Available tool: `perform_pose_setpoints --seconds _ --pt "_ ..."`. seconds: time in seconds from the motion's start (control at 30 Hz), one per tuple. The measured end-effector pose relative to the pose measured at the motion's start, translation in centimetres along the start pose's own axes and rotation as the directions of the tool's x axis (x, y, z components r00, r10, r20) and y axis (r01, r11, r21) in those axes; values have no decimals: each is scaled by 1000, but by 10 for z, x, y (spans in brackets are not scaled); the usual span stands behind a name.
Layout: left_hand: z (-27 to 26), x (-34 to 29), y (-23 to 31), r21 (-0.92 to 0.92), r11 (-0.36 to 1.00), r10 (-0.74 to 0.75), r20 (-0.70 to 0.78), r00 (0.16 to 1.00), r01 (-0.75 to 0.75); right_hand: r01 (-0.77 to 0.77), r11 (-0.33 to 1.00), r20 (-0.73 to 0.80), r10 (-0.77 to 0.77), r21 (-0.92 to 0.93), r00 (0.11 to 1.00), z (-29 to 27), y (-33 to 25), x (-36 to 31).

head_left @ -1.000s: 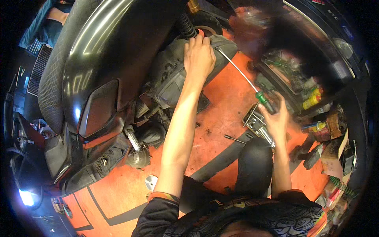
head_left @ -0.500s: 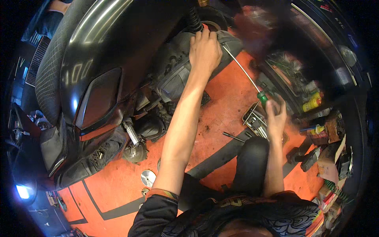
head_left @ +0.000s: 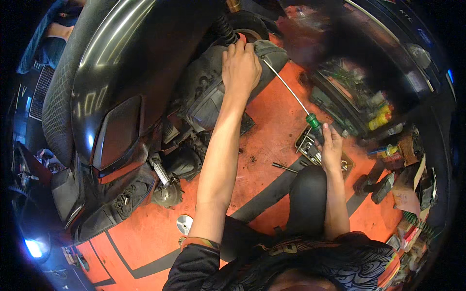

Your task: The person uses an impact wrench to remove bolts from the motorcycle engine, then removes the clutch bell, drive belt, and pulley components by hand, finally using a screwdriver to remove screws from the air filter housing.

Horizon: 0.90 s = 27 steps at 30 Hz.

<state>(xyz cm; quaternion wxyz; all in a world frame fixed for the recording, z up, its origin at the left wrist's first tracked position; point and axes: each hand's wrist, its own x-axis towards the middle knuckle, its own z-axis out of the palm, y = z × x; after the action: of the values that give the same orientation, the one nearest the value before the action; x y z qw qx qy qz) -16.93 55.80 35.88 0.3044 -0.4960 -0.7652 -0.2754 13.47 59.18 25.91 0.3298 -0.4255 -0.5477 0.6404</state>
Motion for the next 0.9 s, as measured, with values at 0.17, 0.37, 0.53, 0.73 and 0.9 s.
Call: perform_pose_setpoints --seconds 0.17,0.37,0.53,0.73,0.9 --pt "0 -1 1 9 1000 -19 36 999 18 4 999 5 -4 52 1000 2 0 2" --pt "0 0 1 7 1000 9 -4 1000 -9 -35 996 8 35 85 999 1 2 1" --pt "-2 0 2 18 999 -30 52 998 30 7 999 2 -7 41 1000 2 2 1" --pt "-4 1 3 20 1000 -24 58 998 23 -33 988 23 29 148 999 4 0 1" --pt "-4 1 3 6 1000 -28 65 997 27 -31 977 66 17 212 998 5 0 1"
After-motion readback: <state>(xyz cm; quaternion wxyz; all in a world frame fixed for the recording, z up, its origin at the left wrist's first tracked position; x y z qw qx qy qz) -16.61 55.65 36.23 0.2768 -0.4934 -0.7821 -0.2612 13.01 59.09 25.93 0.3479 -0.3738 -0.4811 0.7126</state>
